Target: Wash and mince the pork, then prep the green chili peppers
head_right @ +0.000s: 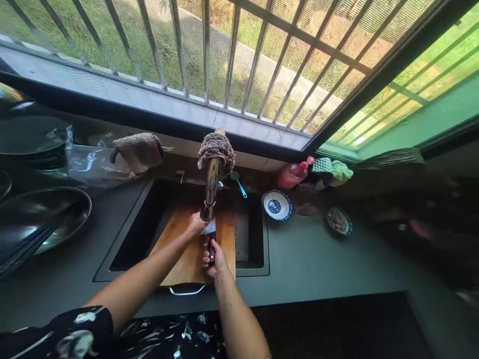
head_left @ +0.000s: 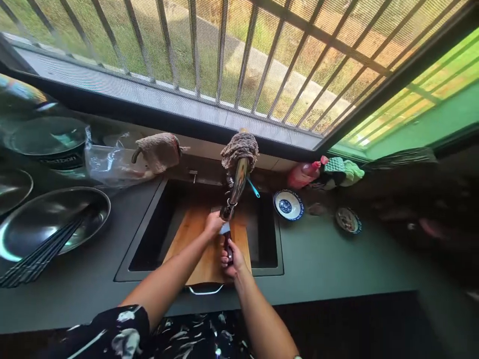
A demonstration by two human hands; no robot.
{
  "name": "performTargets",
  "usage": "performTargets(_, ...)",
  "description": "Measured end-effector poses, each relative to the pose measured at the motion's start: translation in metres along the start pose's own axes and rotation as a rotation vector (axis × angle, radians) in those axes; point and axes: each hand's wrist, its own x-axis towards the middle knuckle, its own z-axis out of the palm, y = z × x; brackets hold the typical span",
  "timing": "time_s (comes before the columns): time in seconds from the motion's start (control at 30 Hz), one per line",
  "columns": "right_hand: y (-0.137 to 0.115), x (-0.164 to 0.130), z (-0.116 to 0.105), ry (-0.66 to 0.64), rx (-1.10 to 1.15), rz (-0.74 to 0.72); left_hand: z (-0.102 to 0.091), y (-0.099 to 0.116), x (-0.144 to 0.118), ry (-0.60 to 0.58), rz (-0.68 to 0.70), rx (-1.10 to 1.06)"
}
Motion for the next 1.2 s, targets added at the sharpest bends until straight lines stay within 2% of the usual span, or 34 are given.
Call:
performTargets(0.13,-0.015,0.017,0.007,-0.063,-0.102,0.077,-0.045,-0.007,-0.017,0.022,0.083,0.193)
performTargets(0.27,-0.035,0.007,0.005,-0.042,-0.348,0.128,-0.076,-0.016,-0.033,0.003,0.106,0.388)
performTargets(0.33,-0.046,-0.009,-0.002,-0.006,-0.586,0.033,-0.086,-0.021,-0.037,0.032,0.094,0.44)
performTargets(0.4,-0.061,-0.026,-0.008,0.062,-0.93,-0.108,-0.094,-0.027,-0.04,0.063,0.089,0.476)
performTargets(0.5,-0.091,-0.038,-0.007,0.189,-1.406,-0.283,-0.1,-0.038,-0.047,0.068,0.086,0.351)
performTargets(0.6,-0.128,-0.024,0.013,0.197,-1.722,-0.45,-0.096,-0.048,-0.06,0.089,0.09,0.23)
performTargets(0.7,-0.158,0.01,0.045,0.079,-1.89,-0.542,-0.077,-0.053,-0.073,0.152,0.069,0.277)
performTargets(0.87,-0.181,0.055,0.087,-0.158,-2.043,-0.624,-0.026,-0.048,-0.082,0.269,0.027,0.201)
performTargets(0.97,-0.19,0.067,0.102,-0.252,-2.093,-0.647,-0.01,-0.046,-0.092,0.364,0.076,0.213)
performTargets(1.07,-0.197,0.074,0.114,-0.301,-2.121,-0.67,-0.012,-0.057,-0.119,0.569,0.104,0.332)
performTargets(1.13,-0.199,0.078,0.12,-0.314,-2.128,-0.693,-0.016,-0.069,-0.143,0.801,-0.052,0.311)
performTargets(1.2,-0.197,0.079,0.121,-0.317,-2.128,-0.717,-0.015,-0.079,-0.165,0.951,-0.266,0.025)
